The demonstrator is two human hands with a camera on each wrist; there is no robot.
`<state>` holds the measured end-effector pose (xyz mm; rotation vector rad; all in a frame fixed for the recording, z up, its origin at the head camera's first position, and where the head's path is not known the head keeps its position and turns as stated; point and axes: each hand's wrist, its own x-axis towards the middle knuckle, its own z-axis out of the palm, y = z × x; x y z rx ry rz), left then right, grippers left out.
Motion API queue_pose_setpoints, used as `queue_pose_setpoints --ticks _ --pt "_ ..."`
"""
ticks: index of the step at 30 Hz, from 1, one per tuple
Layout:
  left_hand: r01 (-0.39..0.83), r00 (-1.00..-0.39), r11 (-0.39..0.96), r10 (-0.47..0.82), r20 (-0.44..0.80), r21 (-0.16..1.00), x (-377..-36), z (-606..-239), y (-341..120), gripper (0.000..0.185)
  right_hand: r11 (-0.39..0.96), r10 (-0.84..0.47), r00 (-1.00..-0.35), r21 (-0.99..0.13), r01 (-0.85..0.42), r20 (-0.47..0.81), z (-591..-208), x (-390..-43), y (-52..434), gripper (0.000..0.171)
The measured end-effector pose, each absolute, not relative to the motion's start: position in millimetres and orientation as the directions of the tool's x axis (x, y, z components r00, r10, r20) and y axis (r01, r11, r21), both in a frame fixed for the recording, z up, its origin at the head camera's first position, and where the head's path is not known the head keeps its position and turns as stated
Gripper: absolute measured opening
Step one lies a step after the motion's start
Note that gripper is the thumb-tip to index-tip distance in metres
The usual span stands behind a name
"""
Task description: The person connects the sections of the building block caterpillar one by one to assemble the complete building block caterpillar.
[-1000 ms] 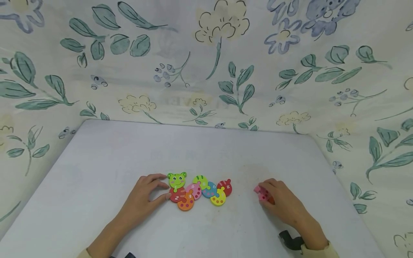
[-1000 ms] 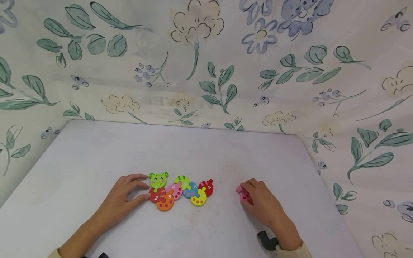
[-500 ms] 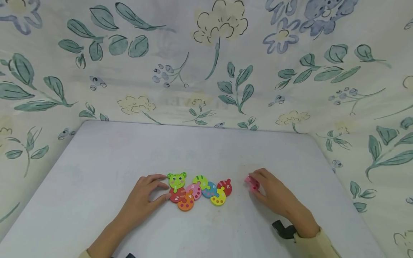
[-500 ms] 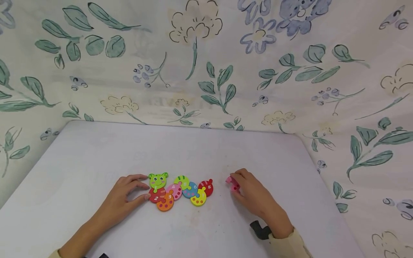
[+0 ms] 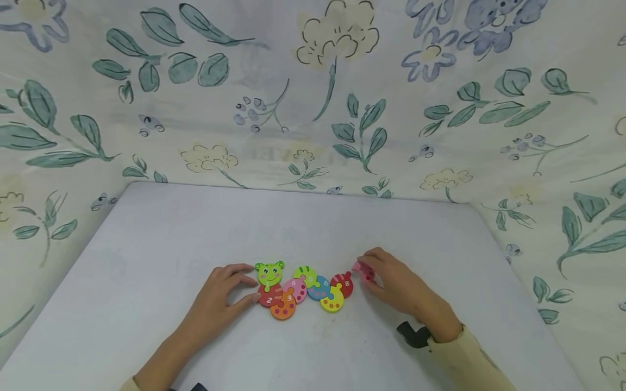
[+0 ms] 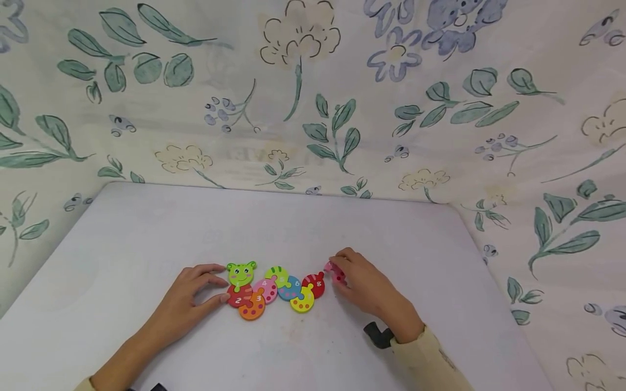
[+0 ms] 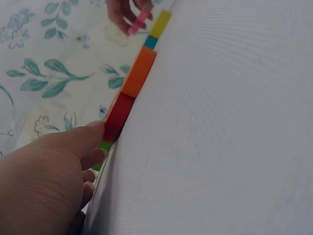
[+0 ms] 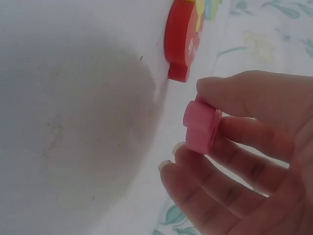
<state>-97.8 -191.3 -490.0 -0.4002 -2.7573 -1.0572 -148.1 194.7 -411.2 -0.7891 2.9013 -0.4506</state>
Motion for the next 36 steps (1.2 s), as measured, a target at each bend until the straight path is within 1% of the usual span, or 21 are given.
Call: queue_pose_setpoints --ticks 4,8,11,20,26,32,36 --pt "0.311 -0.949 0.713 0.194 0.250 0.629 -97.9 -490.5 -191.5 0.026 0.825 -0.504 -0.862 -0.318 -0.466 -0.045 -415.0 -152.7 190.0 0.052" --pt "0.322 -0.944 0.711 0.194 0.266 0.625 -97.3 -490.2 -192.0 0.026 0.802 -0.533 -0.845 -0.344 -0.487 -0.045 -417.1 -156.3 186.2 0.046" --pt "0.324 -0.944 0.711 0.194 0.269 0.624 -97.4 -490.4 -192.1 0.026 0.792 -0.553 -0.832 -0.337 -0.510 -0.041 -418.5 -158.2 183.9 0.044" --pt "0.323 -0.944 0.714 0.198 0.264 0.621 -98.0 -490.1 -191.9 0.026 0.800 -0.554 -0.831 -0.304 -0.517 -0.045 -422.4 -161.2 181.8 0.044" --pt "0.310 -0.949 0.716 0.194 0.249 0.625 -97.9 -490.8 -191.8 0.026 0.802 -0.555 -0.827 -0.319 -0.504 -0.089 -424.9 -163.2 177.8 0.044" --pt "0.312 -0.948 0.715 0.196 0.250 0.626 -97.8 -492.0 -191.9 0.026 0.821 -0.541 -0.835 -0.279 -0.497 -0.104 -427.6 -162.9 174.7 0.044" --pt "0.320 -0.945 0.715 0.197 0.260 0.622 -98.0 -491.8 -192.1 0.026 0.826 -0.535 -0.839 -0.274 -0.493 -0.101 -427.6 -161.6 175.0 0.045"
